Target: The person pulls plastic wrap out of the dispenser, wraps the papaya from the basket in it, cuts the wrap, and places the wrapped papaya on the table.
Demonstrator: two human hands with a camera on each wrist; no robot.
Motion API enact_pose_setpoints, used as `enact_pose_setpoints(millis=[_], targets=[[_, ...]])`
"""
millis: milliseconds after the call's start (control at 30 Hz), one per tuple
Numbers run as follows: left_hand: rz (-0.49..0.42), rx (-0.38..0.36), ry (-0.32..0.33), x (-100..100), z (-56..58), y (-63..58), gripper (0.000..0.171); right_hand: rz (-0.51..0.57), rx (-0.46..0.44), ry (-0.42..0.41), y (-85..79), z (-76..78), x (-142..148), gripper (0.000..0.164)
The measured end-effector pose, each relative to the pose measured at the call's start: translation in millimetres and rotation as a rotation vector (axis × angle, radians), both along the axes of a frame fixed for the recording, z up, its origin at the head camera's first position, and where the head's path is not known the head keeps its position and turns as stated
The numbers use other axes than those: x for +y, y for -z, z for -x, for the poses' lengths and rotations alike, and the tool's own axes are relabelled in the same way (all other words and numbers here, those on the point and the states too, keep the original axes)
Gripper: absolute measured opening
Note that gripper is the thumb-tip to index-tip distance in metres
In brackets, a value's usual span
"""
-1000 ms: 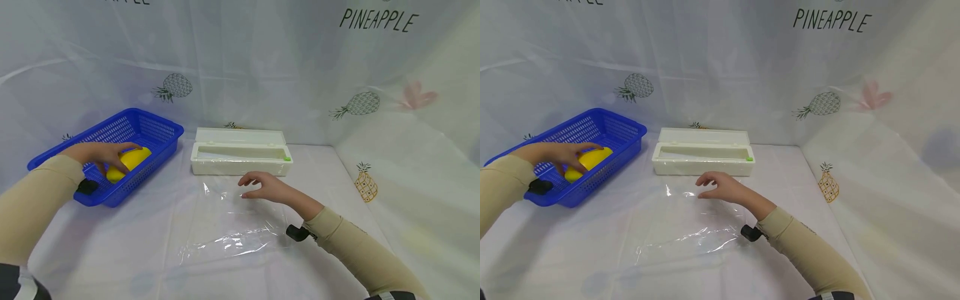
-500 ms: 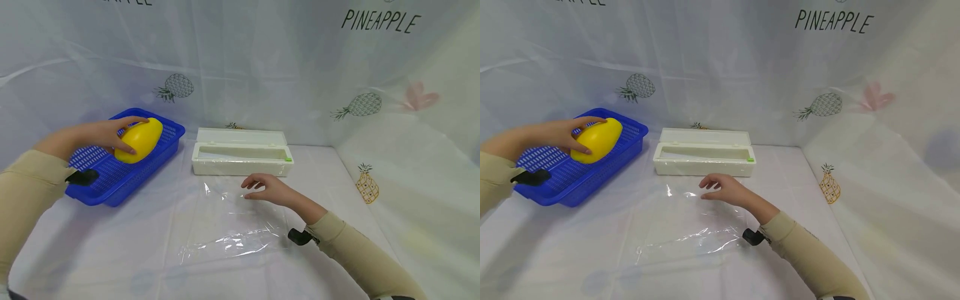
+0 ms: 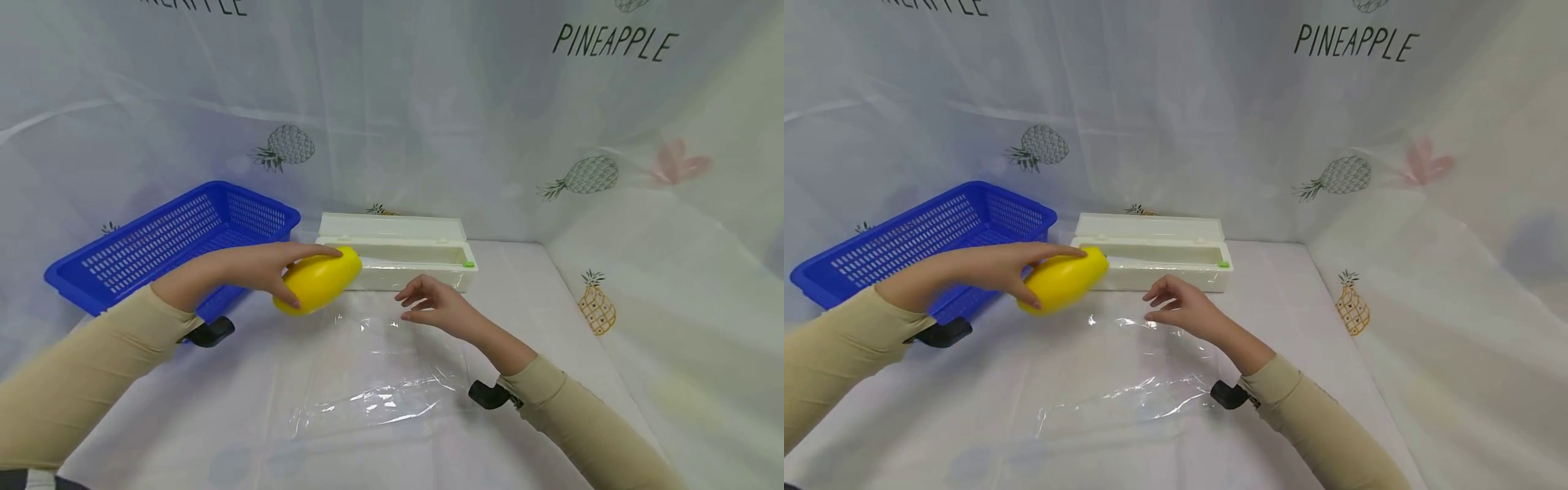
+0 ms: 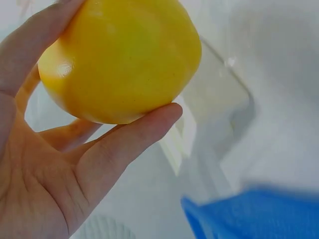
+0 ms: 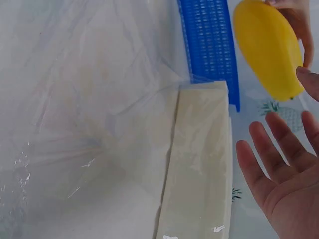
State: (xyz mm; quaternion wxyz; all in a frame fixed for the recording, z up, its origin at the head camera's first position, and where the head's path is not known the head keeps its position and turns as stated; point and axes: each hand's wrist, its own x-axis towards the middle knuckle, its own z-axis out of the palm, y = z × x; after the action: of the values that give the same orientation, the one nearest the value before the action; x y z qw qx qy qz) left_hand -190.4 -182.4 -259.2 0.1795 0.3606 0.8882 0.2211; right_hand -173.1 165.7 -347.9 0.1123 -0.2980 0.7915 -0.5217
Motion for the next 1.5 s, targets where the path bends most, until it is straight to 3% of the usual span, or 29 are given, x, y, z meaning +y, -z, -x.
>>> enact_pose_setpoints(millis=[133, 333, 500, 700, 900, 1133, 1300, 1500], targets=[[-0.001, -0.031, 0.041, 23, -5.7, 11.5, 0.09, 0.089, -0.059, 0.016, 1.0, -2.4, -6, 0.049], [-0.025, -0.002, 0.131, 53, -15.4, 19.2, 0.09, 0.151, -0.144, 0.002, 6.3, -9.7, -12, 0.077], [-0.05, 0.031, 0.178, 70, -20.8, 29.2, 0.09, 0.183, -0.193, 0.026, 15.1, -20.6, -12, 0.069], [-0.144, -0.033, 0.072, 70, -19.8, 44.7, 0.081, 0.222, -0.193, 0.117, 26.9, -27.7, -7, 0.06], [-0.266, -0.144, -0.101, 69, -16.9, 71.8, 0.073, 0.28, -0.258, 0.17, 41.1, -32.9, 3, 0.061], [-0.277, -0.186, -0.277, 79, -18.8, 99.6, 0.07, 0.102, -0.205, 0.243, 53.1, -29.0, 11, 0.054], [-0.232, -0.169, -0.318, 87, -17.9, 111.0, 0.07, -0.045, -0.202, 0.28, 60.0, -22.6, 14, 0.051], [-0.187, -0.149, -0.335, 93, -13.6, 117.9, 0.07, -0.09, -0.207, 0.273, 65.6, -16.5, 18, 0.049]])
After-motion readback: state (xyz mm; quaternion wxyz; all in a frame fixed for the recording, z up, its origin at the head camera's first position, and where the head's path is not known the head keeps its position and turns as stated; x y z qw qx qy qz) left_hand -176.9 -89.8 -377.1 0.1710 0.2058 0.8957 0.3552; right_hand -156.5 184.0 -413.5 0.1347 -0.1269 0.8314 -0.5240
